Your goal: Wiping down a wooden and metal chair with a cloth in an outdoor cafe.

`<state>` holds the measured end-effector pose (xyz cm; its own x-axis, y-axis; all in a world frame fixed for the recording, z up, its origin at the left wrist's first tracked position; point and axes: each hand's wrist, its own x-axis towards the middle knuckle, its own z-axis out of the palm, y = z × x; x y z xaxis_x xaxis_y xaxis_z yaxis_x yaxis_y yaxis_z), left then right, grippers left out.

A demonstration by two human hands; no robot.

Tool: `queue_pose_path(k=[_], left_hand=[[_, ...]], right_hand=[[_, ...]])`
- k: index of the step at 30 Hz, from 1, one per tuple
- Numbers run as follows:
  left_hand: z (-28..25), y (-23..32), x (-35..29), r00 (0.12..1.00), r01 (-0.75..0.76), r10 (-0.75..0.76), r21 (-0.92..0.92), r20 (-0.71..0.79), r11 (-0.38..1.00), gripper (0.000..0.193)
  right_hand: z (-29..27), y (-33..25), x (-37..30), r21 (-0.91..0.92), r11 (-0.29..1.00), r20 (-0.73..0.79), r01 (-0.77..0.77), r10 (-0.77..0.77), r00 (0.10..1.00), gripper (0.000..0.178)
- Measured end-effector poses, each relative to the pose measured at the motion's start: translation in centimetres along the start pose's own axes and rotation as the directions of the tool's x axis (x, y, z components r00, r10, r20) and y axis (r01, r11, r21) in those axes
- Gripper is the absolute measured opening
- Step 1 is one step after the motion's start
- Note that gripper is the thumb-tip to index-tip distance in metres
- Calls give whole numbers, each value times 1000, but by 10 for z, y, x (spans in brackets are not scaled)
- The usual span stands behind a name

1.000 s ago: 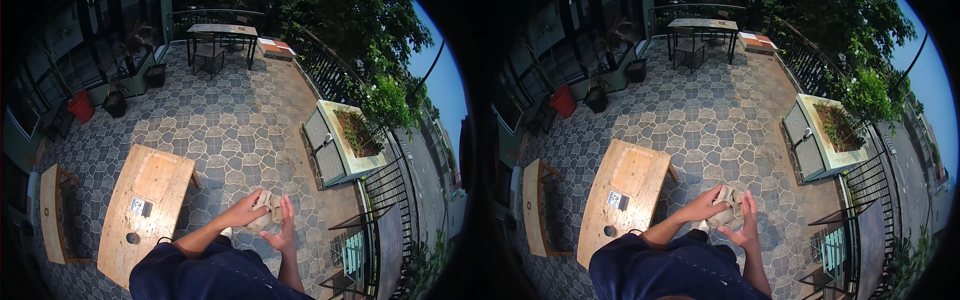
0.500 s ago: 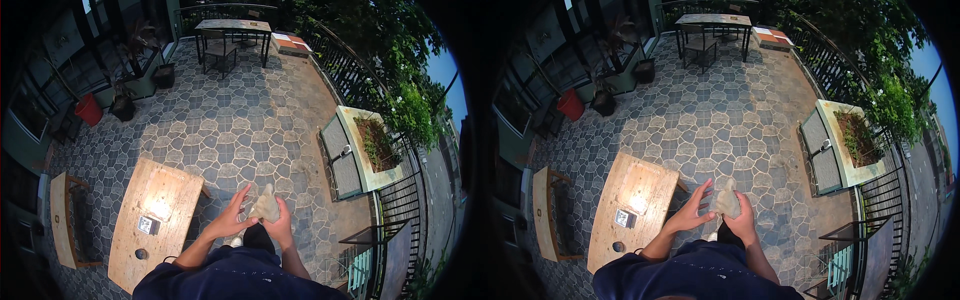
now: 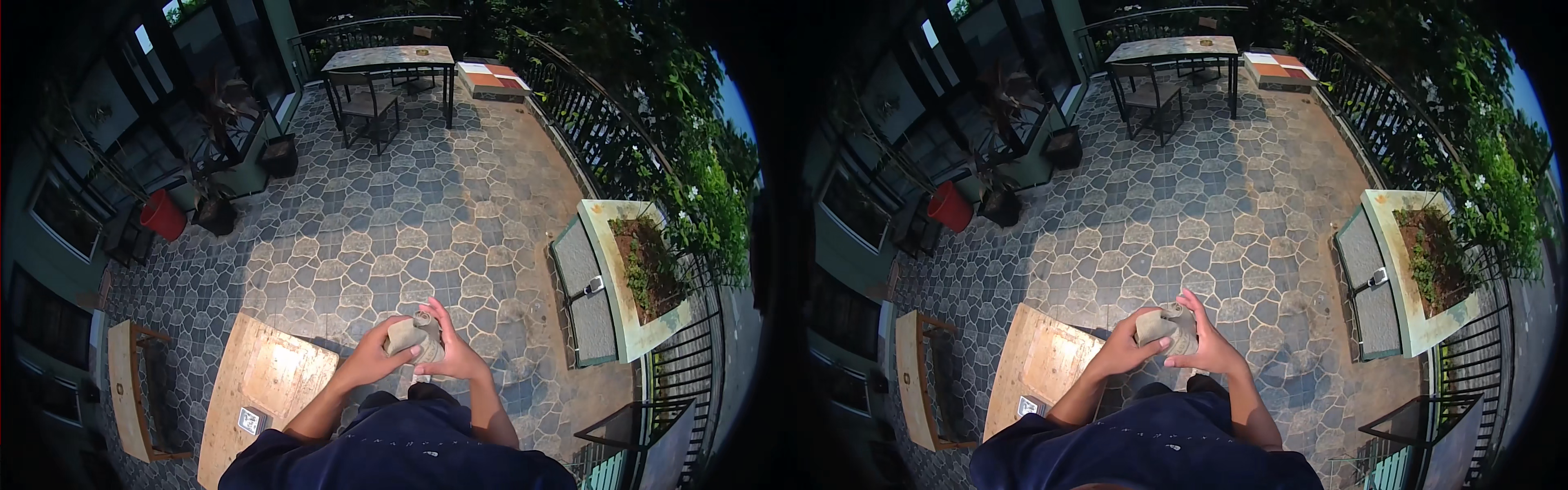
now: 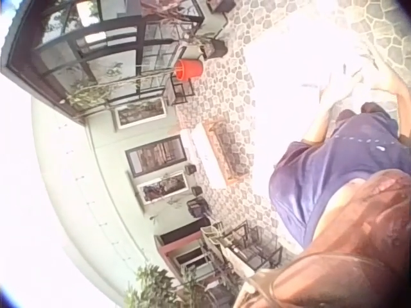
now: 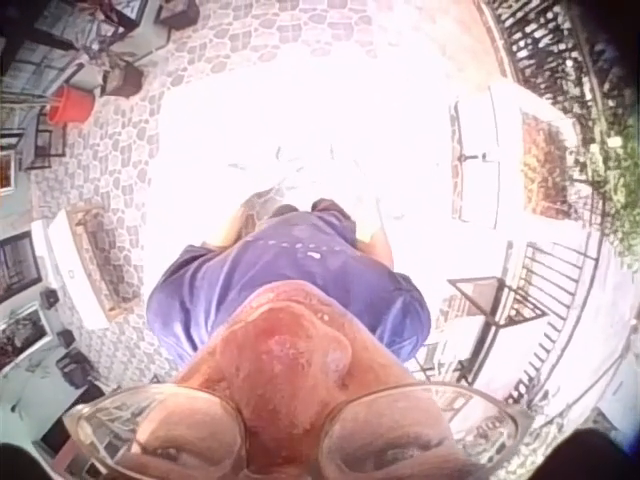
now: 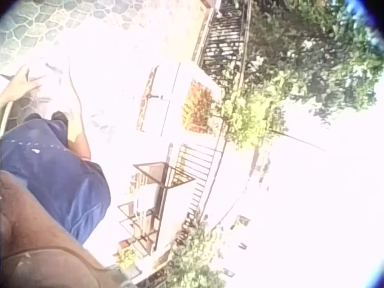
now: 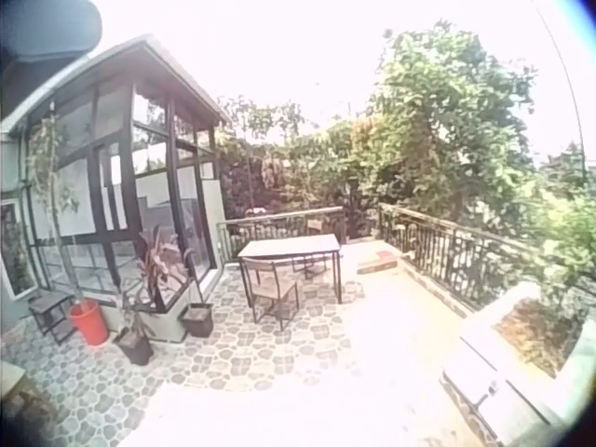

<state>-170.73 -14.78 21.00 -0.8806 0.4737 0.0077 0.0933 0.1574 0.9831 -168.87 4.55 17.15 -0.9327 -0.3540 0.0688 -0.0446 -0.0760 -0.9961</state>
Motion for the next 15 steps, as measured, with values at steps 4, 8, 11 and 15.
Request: queue_pose_path(k=[4,8,11,15], left_hand=[[-5,-2,47,1000,-22,22,-40,13,999,49],[-5,-15,87,977,-48,102,273,-186,961,56],[-20,-20,121,986,-83,123,316,-109,945,63],[-39,-27,167,935,-186,87,270,343,945,74]], right_hand=[[-28,-10,41,-10,1000,118,-9,10,993,93],[-52,8,70,-58,989,34,-134,136,990,71],[-69,33,89,-182,962,-101,-206,190,977,71],[-92,54,115,-191,926,-145,-325,301,943,77]])
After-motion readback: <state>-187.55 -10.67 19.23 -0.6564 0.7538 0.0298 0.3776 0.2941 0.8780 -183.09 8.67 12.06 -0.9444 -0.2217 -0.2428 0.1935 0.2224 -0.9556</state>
